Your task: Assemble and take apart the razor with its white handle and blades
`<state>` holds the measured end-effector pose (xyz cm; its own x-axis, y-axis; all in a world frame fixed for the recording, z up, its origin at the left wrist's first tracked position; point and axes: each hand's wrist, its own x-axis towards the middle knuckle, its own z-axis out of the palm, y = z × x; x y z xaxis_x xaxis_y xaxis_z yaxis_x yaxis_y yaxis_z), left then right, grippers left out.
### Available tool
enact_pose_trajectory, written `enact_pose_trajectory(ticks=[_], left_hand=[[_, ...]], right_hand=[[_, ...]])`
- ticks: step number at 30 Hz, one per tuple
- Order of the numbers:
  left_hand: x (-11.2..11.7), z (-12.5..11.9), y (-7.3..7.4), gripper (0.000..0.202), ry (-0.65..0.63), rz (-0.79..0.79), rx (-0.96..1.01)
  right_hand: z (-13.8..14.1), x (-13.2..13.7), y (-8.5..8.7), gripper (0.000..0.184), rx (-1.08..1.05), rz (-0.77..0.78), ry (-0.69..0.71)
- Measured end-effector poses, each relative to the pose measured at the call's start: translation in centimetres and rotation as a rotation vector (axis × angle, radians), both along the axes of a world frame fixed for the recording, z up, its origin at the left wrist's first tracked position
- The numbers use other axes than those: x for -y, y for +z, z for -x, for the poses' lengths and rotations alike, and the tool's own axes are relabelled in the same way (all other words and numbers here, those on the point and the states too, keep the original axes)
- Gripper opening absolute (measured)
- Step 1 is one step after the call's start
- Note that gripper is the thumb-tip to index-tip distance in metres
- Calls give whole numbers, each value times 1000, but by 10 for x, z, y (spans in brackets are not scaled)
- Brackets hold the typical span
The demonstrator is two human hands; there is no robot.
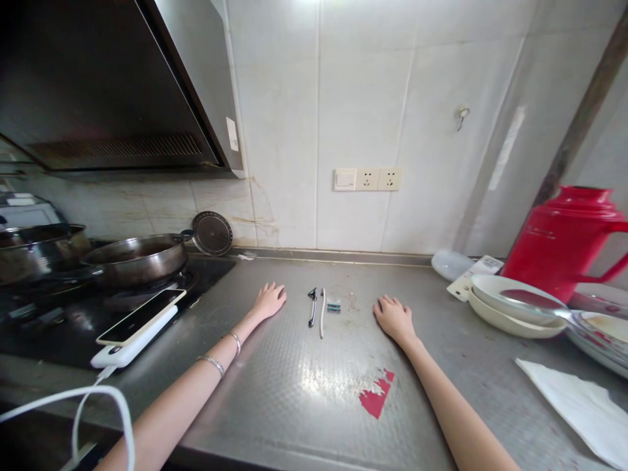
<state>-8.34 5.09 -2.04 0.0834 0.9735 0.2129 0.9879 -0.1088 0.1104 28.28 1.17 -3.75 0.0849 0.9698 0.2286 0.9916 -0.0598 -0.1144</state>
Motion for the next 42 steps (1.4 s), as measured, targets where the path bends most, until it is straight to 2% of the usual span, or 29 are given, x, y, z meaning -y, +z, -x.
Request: enact_pose_trajectory(ticks=[23, 29, 32, 36, 39, 42], left_hand=[[0, -1, 2, 45, -10, -11, -12], [7, -5, 12, 35, -37, -104, -4], [15, -21, 19, 27, -52, -137, 23], [25, -60, 25, 31, -100, -114, 102], [27, -88, 27, 35, -98, -56, 64], [26, -103, 29, 38, -84, 34, 37]], right_hand=[[0, 0, 1, 42, 3, -14, 0], [1, 1, 3, 42, -2, -21, -3], [1, 1, 4, 41, -6, -31, 2], [1, 2, 5, 40, -15, -28, 0], [1, 2, 5, 41, -19, -32, -4], [2, 2, 5, 41, -18, -42, 2]])
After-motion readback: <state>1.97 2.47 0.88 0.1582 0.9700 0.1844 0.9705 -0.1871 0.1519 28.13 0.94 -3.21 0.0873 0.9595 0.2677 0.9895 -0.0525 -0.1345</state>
